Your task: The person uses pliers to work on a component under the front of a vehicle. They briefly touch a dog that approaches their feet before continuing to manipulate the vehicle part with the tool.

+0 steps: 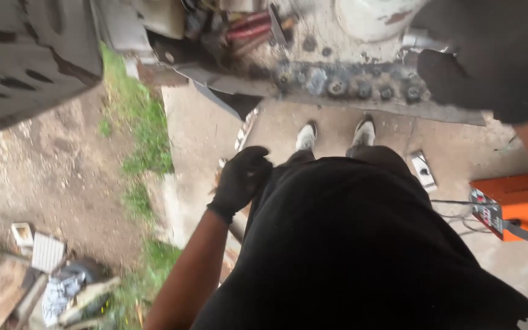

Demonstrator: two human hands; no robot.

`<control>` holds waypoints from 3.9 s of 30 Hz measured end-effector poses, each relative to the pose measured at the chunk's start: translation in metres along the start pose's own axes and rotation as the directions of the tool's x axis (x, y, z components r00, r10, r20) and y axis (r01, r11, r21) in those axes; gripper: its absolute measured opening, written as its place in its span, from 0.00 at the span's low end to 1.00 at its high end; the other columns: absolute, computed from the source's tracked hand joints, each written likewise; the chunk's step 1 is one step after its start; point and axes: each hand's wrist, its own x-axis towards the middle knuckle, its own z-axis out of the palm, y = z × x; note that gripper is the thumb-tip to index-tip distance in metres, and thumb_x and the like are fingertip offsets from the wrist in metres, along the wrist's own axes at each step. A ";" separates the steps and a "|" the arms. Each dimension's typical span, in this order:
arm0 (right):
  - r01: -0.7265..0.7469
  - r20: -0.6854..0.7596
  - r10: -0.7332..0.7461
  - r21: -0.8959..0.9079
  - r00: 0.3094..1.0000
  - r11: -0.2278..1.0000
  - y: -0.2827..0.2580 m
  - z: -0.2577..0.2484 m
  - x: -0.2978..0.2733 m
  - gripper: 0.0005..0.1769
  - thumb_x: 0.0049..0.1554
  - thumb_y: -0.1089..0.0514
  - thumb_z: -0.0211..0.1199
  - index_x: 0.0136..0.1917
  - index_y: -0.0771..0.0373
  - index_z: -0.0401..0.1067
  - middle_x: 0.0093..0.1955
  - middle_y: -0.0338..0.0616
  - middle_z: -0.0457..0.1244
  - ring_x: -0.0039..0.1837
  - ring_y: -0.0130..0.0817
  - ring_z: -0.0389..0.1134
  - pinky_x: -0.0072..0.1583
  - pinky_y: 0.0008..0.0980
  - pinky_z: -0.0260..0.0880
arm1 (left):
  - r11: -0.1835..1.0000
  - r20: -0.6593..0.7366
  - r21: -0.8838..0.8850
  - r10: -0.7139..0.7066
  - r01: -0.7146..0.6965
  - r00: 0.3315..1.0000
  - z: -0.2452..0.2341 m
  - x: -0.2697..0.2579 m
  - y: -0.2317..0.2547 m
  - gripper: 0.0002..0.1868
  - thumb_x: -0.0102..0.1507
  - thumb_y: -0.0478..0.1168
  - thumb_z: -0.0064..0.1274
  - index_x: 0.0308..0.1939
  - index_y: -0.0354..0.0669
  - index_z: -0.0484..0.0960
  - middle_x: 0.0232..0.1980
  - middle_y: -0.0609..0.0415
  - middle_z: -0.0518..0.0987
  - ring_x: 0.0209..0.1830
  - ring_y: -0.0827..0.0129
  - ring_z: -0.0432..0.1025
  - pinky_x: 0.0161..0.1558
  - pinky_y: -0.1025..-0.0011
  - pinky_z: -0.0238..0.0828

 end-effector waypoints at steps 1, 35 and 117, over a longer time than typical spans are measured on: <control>-0.148 -0.037 0.155 0.151 0.987 0.977 -0.008 -0.006 -0.004 0.14 0.65 0.61 0.65 0.62 0.52 0.68 0.39 0.47 0.65 0.40 0.43 0.69 0.46 0.38 0.70 | 0.988 0.017 -0.069 0.136 -0.135 0.991 -0.005 0.002 0.021 0.21 0.68 0.46 0.67 0.63 0.47 0.85 0.47 0.46 0.89 0.48 0.52 0.86 0.52 0.54 0.84; -0.897 0.542 0.768 0.431 0.341 0.094 -0.295 0.158 -0.020 0.23 0.71 0.39 0.63 0.44 0.59 0.74 0.24 0.48 0.66 0.31 0.43 0.72 0.41 0.37 0.74 | 0.832 0.448 -0.545 0.181 0.107 0.876 0.077 0.093 -0.125 0.36 0.65 0.44 0.70 0.75 0.44 0.71 0.49 0.43 0.85 0.39 0.61 0.81 0.33 0.71 0.80; -0.840 0.761 0.649 0.334 -0.028 -0.427 -0.322 0.141 0.094 0.21 0.62 0.44 0.72 0.61 0.56 0.74 0.48 0.51 0.72 0.50 0.56 0.78 0.51 0.56 0.81 | 0.489 0.549 -0.751 0.088 0.444 0.831 0.029 0.104 -0.016 0.28 0.62 0.57 0.70 0.49 0.41 0.74 0.33 0.50 0.76 0.28 0.55 0.77 0.26 0.64 0.76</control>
